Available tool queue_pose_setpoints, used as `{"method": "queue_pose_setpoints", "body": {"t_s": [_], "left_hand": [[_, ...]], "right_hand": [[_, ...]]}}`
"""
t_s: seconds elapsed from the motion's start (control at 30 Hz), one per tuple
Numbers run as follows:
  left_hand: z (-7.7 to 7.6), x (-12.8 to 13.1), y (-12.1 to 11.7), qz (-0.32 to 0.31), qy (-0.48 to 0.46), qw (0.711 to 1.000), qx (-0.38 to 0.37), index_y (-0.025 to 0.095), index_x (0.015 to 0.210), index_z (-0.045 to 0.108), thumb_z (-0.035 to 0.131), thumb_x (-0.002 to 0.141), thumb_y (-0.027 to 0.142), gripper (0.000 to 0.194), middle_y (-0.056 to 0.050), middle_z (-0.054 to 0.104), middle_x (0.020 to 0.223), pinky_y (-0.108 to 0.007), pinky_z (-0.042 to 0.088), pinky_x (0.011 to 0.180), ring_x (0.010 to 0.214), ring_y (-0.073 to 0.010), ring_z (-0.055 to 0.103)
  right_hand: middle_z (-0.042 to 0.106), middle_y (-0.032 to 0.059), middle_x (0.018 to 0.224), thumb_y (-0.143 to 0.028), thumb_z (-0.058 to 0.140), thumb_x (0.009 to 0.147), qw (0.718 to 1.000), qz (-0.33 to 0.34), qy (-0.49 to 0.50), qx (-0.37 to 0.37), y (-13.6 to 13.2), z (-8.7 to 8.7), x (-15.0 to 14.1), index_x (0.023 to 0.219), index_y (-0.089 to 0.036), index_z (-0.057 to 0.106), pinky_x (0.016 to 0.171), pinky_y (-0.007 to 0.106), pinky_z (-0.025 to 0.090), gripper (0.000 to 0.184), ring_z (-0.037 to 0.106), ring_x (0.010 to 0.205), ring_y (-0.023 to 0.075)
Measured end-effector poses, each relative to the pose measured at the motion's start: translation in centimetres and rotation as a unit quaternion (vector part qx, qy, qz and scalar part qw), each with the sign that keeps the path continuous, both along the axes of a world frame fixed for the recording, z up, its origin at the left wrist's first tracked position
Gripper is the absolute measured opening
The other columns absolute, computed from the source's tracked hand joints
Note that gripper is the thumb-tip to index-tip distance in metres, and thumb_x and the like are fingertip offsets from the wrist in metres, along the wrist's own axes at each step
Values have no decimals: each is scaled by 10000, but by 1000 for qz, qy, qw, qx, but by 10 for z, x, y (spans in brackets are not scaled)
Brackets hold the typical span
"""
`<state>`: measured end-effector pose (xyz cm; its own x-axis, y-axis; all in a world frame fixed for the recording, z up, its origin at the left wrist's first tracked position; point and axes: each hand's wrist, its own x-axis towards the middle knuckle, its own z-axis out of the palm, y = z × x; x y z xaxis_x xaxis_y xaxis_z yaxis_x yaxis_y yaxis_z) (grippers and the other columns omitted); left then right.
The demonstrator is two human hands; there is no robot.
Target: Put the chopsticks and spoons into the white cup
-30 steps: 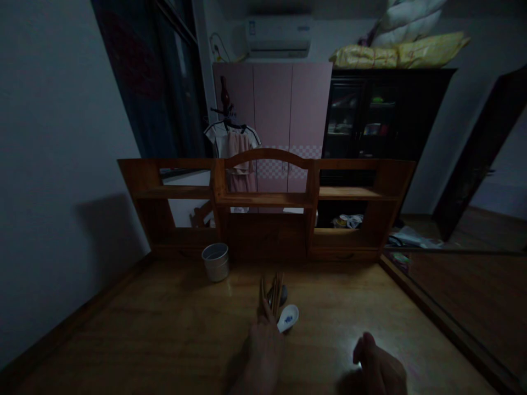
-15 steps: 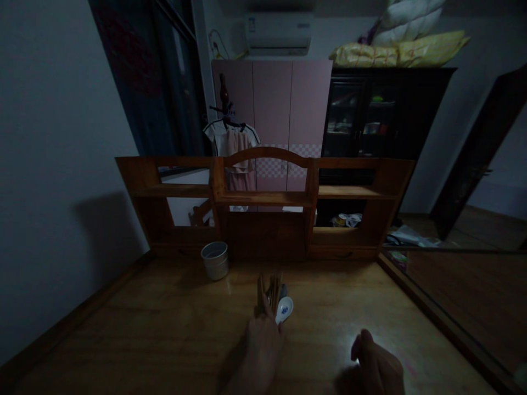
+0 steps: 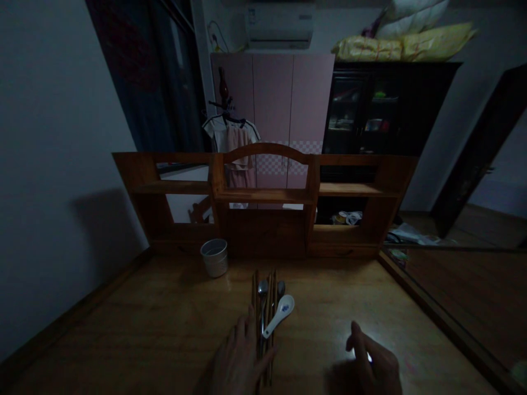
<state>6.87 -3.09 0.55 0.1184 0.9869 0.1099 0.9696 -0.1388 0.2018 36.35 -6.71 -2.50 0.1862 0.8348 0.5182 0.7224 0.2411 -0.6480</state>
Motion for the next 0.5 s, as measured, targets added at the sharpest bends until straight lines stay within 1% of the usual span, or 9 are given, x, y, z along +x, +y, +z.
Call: {"method": "queue_pose_setpoints", "body": {"t_s": [0.07,0.13,0.2,0.23,0.3,0.37,0.43,0.5], "left_hand": [[-17,-4,-7,-1,-15,999,35,147,1407,438,588,796,510,726,-174,527,1338,-400,413,985,1203,-319,503],[-35,-4,-13,-14,-34,998,59,171,1414,434,630,745,539,788,-167,530,1336,-426,409,986,1202,-336,495],[-49,1,-18,-10,-51,996,75,160,1409,443,663,701,547,836,-179,533,1327,-434,431,944,1165,-348,514],[-54,5,-19,3,-57,995,86,152,1404,450,663,706,517,815,-184,528,1330,-434,432,936,1157,-346,517],[-59,12,-22,31,-66,992,102,162,1404,447,647,723,378,742,-172,521,1338,-421,429,931,1158,-328,518],[-60,15,-23,41,-71,992,100,194,1417,423,592,727,230,712,-150,518,1343,-404,435,920,1162,-306,523],[-58,15,-23,26,-84,993,85,202,1415,422,547,722,151,706,-145,522,1335,-403,445,914,1161,-301,529],[-55,11,-23,6,-112,991,75,198,1396,445,539,730,143,675,-145,524,1327,-410,445,936,1169,-300,528]], "right_hand": [[706,61,819,-438,382,977,999,-9,17,-36,2,8,-6,834,-185,683,724,240,494,418,683,781,196],[711,55,877,-445,380,975,996,7,26,-83,4,22,-21,1051,-202,673,735,238,500,387,679,844,203],[681,19,753,-424,377,978,989,57,18,-138,6,37,-42,1295,-204,540,648,234,494,419,664,718,187],[665,7,729,-401,382,978,983,94,7,-155,7,44,-54,1364,-198,471,639,236,487,446,651,687,181],[676,20,815,-331,401,970,971,173,-12,-167,9,55,-78,1395,-206,439,687,239,486,445,653,750,178],[679,46,945,-271,418,955,958,227,-30,-171,13,61,-99,1389,-225,457,761,252,484,438,655,850,186],[655,65,1080,-237,429,945,953,249,-37,-168,16,63,-115,1373,-250,479,843,267,469,431,638,966,198],[623,71,1154,-224,426,949,953,255,-35,-159,20,63,-125,1304,-259,543,894,273,449,375,612,1042,204]]}}
